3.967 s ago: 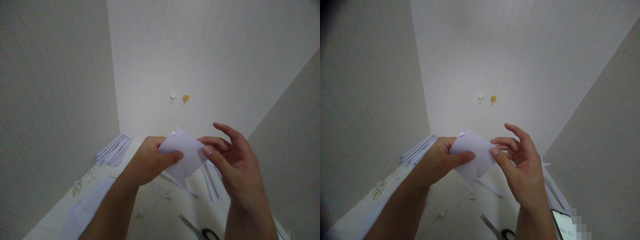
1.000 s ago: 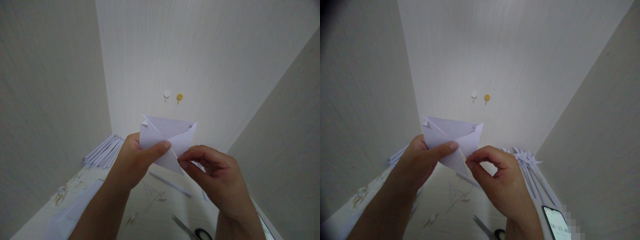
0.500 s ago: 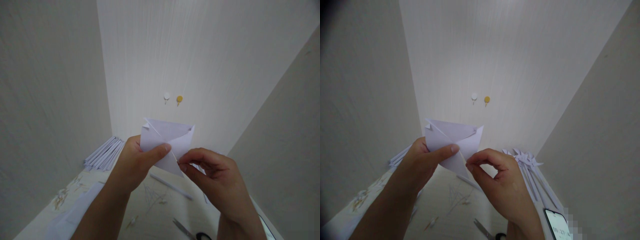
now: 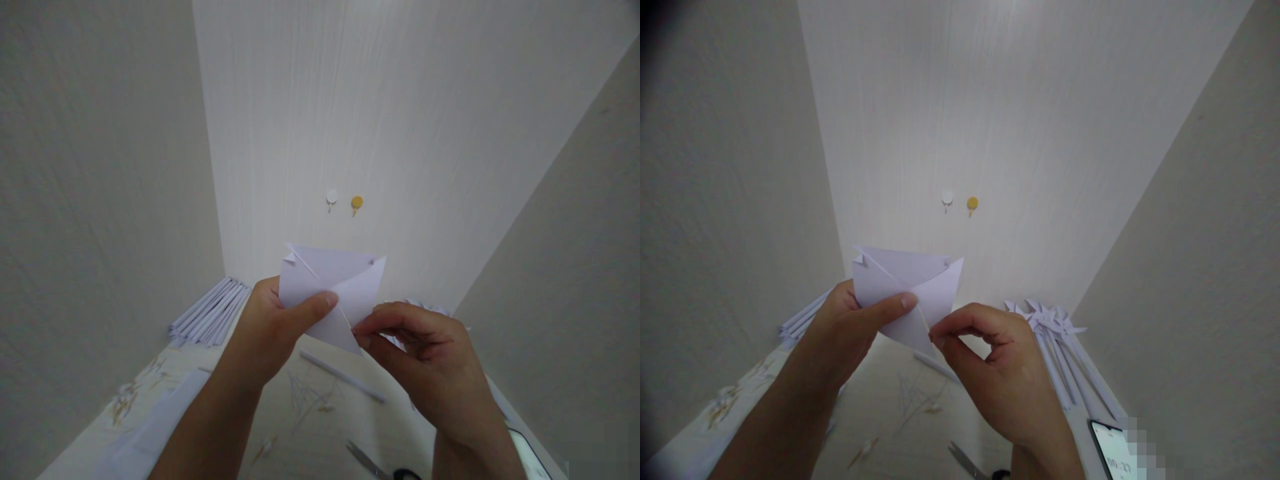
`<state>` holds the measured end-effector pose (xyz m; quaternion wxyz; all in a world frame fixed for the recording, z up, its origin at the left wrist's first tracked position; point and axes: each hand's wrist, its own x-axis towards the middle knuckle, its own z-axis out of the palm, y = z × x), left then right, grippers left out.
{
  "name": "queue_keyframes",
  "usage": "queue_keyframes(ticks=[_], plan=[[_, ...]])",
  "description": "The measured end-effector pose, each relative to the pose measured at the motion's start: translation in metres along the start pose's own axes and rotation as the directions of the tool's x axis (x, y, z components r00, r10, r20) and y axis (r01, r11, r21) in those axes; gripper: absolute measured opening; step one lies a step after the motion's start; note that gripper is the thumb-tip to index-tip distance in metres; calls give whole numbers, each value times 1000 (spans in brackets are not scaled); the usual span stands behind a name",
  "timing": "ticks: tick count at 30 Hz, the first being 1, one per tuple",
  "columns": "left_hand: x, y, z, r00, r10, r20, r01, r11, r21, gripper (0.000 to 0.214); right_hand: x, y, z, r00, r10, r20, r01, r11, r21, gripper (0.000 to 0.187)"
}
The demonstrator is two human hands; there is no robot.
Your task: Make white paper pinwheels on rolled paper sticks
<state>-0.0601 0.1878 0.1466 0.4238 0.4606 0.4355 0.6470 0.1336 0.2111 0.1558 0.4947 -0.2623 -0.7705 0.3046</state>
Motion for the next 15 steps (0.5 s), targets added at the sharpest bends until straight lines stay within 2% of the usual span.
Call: queue_keyframes(ticks=[5, 8, 10, 13, 15], plan=[[-15, 3, -7, 998, -14, -55, 14, 1000, -5, 39, -4, -6, 9, 997, 52, 58, -57, 995, 85, 6], [-42, 12, -21, 995, -29, -93, 34, 998, 61, 37, -15, -15, 14, 985, 78, 156, -83, 996, 25, 11], [-67, 19, -31, 994, -39, -106, 49, 995, 92, 34, -29, -26, 18, 977, 101, 186, -103, 995, 0, 20], [-107, 28, -41, 993, -118, 9, 117, 990, 80, 32, -56, -47, 24, 983, 155, 99, -168, 977, 134, 38], [-132, 32, -43, 975, -194, 111, 183, 978, 100, 29, -75, -63, 29, 977, 199, 82, -213, 950, 228, 36]])
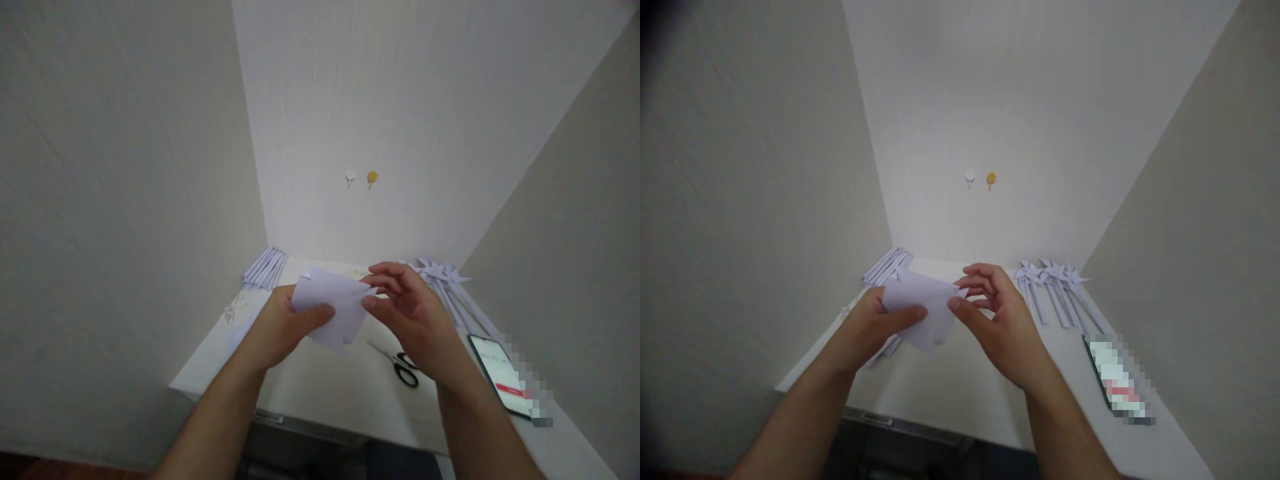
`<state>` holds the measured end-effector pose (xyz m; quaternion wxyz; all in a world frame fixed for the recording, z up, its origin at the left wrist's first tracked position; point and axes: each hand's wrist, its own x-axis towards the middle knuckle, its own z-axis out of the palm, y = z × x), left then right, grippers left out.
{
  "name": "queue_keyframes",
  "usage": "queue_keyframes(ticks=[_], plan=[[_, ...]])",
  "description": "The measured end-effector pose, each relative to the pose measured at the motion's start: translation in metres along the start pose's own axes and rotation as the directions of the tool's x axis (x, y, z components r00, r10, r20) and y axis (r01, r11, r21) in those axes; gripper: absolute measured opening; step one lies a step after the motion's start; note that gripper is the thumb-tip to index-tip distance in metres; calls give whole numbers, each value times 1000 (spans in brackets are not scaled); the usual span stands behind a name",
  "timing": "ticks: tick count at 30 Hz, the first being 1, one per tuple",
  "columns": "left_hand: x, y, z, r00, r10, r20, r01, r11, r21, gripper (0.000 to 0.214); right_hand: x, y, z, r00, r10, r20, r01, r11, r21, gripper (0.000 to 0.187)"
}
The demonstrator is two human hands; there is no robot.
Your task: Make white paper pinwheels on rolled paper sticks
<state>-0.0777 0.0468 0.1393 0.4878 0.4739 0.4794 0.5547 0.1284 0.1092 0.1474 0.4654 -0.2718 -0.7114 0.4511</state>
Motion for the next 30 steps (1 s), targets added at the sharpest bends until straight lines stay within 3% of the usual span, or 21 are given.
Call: queue_keyframes(ticks=[3, 11, 17, 26, 30], plan=[[-33, -1, 3, 997, -65, 34, 63, 996, 70, 23, -29, -13, 12, 994, 92, 62, -94, 995, 33, 23], [-85, 0, -4, 998, -55, -41, 59, 994, 90, 24, -67, -21, 30, 979, 148, 142, -152, 988, 14, 31], [-89, -9, -8, 994, -65, -88, 64, 998, -6, 35, -76, -15, 32, 961, 230, 151, -237, 971, 28, 30], [-89, -12, -6, 996, -68, -64, 69, 997, 21, 32, -86, -22, 19, 980, 133, 146, -143, 988, 58, 26], [-90, -12, -5, 995, -81, -51, 81, 997, 7, 33, -87, -21, 20, 980, 155, 124, -157, 987, 13, 23]])
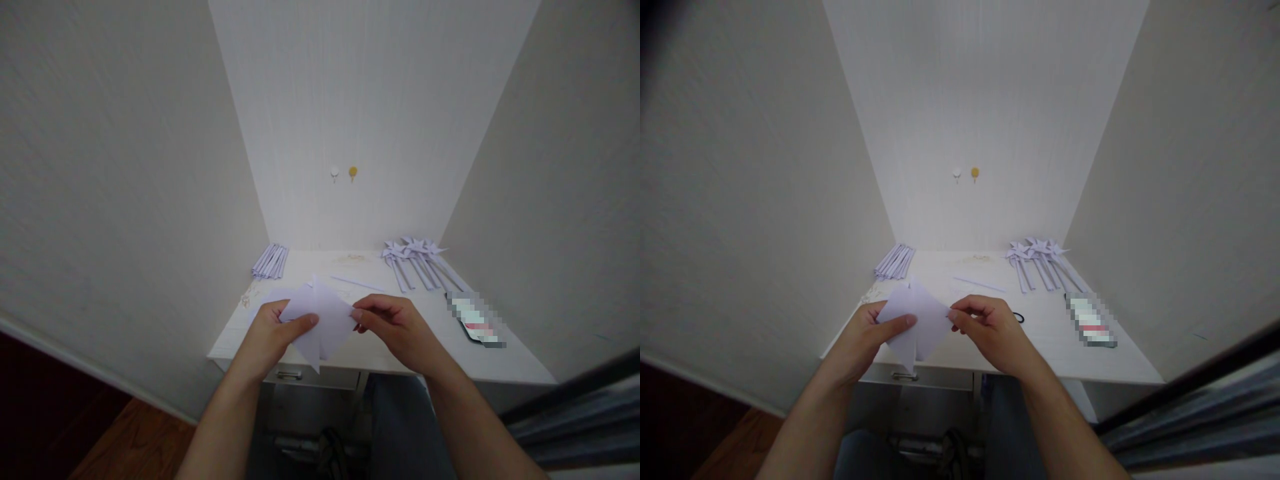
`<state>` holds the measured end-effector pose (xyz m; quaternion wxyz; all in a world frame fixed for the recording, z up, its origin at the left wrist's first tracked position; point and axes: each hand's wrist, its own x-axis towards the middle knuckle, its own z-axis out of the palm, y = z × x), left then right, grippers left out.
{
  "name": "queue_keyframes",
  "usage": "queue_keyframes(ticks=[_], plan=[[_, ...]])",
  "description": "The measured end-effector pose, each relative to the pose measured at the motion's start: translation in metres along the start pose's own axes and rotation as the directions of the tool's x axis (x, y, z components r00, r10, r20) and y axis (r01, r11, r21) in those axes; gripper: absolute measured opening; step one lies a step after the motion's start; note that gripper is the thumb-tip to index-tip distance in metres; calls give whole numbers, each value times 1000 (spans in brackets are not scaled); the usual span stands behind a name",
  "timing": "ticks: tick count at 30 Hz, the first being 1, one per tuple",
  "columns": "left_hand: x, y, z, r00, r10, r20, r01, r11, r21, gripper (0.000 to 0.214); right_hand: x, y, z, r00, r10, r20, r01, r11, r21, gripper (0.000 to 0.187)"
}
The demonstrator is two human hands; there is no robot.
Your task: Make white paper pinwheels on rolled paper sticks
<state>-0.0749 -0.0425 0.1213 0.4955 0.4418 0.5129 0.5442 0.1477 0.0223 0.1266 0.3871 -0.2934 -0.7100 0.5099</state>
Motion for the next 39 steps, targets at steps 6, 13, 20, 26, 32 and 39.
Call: queue_keyframes(ticks=[6, 13, 20, 26, 32, 39], plan=[[0, -3, -5, 1000, 0, 8, -1, 999, 50, 32, 0, 4, 4, 999, 34, -36, -34, 999, -17, 19], [6, -14, -4, 986, 77, -146, -92, 991, -100, 37, 4, 20, 14, 968, 75, -239, -62, 996, 62, 21], [15, -52, 9, 977, 6, -212, -62, 964, -258, 40, 11, 58, 41, 945, 83, -316, -69, 996, 55, 27], [16, -62, 12, 954, 29, -299, -73, 988, -137, 43, 10, 68, 44, 972, 72, -222, -92, 992, -83, 28], [14, -58, 9, 940, 12, -342, -59, 990, -130, 43, 12, 95, -3, 963, 167, -213, -236, 901, -365, 27], [4, -38, 2, 948, 50, -315, -125, 967, -221, 49, 5, 132, -75, 909, 283, -305, -415, 570, -709, 16]])
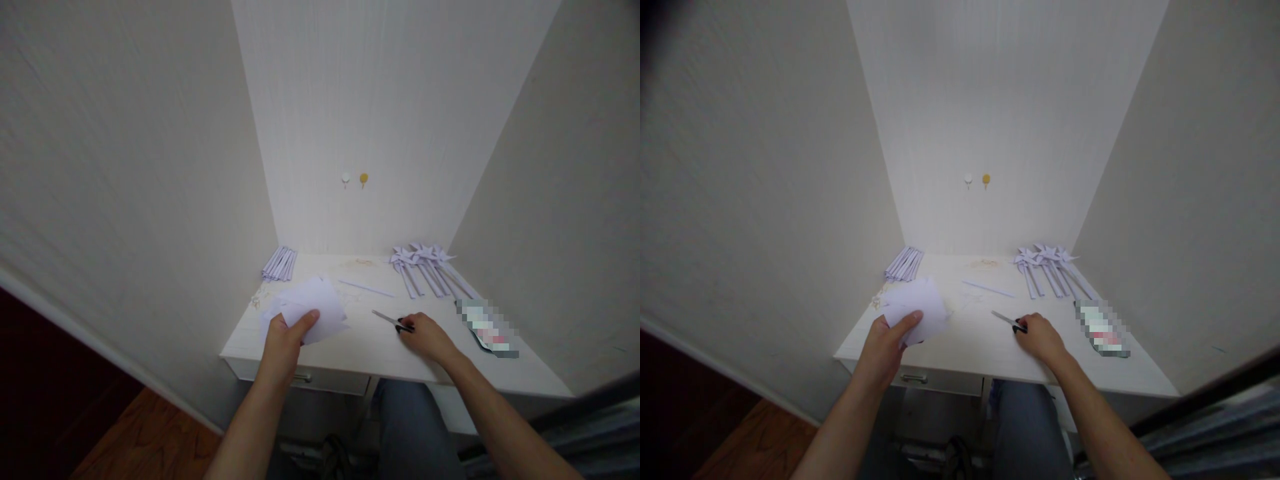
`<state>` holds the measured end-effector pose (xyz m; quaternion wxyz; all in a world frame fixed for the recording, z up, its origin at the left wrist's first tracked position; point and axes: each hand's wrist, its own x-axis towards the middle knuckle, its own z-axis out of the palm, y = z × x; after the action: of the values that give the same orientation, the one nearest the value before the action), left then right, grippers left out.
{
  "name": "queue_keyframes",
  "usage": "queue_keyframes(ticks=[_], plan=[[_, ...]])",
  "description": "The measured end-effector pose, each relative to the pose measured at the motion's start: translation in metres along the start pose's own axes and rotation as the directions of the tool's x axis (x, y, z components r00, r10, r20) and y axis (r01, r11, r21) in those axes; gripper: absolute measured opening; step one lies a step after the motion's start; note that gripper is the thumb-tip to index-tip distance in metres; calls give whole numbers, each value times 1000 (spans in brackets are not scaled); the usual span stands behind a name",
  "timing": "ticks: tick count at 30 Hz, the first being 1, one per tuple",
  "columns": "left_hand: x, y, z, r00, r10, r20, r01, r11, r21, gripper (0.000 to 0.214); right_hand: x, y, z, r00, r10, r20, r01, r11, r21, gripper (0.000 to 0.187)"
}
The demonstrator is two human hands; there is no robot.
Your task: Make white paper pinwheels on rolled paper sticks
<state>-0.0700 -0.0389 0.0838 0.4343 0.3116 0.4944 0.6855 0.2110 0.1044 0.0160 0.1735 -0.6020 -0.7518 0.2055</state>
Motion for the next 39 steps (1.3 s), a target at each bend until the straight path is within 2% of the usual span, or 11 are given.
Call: queue_keyframes(ticks=[5, 11, 16, 22, 25, 27, 31, 33, 34, 36, 39], plan=[[-8, 19, 7, 999, 32, 21, -30, 994, -104, 50, 8, 7, 3, 996, 7, 87, 4, 992, -129, 24], [-15, 34, 9, 999, 35, 0, -34, 989, -143, 51, 17, 9, -4, 984, 40, 171, -6, 980, -199, 14], [-15, 43, 12, 998, 49, -43, -56, 981, -185, 58, 11, 7, -11, 982, 58, 181, -14, 972, -236, 5], [-17, 53, 16, 996, 72, -57, -83, 975, -208, 63, 0, 19, -15, 979, 24, 205, 12, 985, -172, 8], [-18, 57, 14, 992, 110, -60, -119, 976, -182, 59, -7, 25, -11, 974, 25, 225, -4, 996, -94, 4], [-17, 58, 12, 989, 135, -60, -142, 978, -153, 55, -11, 23, -7, 973, 35, 230, -24, 998, -51, 7], [-11, 56, 10, 980, 189, -55, -194, 975, -108, 42, -19, -5, -6, 974, -15, 227, -11, 993, 114, 32], [-7, 56, 11, 977, 209, -53, -213, 972, -95, 40, -28, -30, -13, 981, -148, 128, 84, 908, 410, 40], [-5, 56, 12, 976, 212, -50, -215, 972, -91, 40, -35, -44, -18, 981, -183, 71, 123, 855, 504, 41], [-4, 59, 15, 978, 203, -40, -206, 973, -100, 41, -50, -71, -28, 970, -241, 27, 172, 760, 627, 36], [-8, 65, 21, 982, 182, -43, -186, 971, -152, 41, -72, -103, -39, 959, -282, 6, 211, 731, 649, 29]])
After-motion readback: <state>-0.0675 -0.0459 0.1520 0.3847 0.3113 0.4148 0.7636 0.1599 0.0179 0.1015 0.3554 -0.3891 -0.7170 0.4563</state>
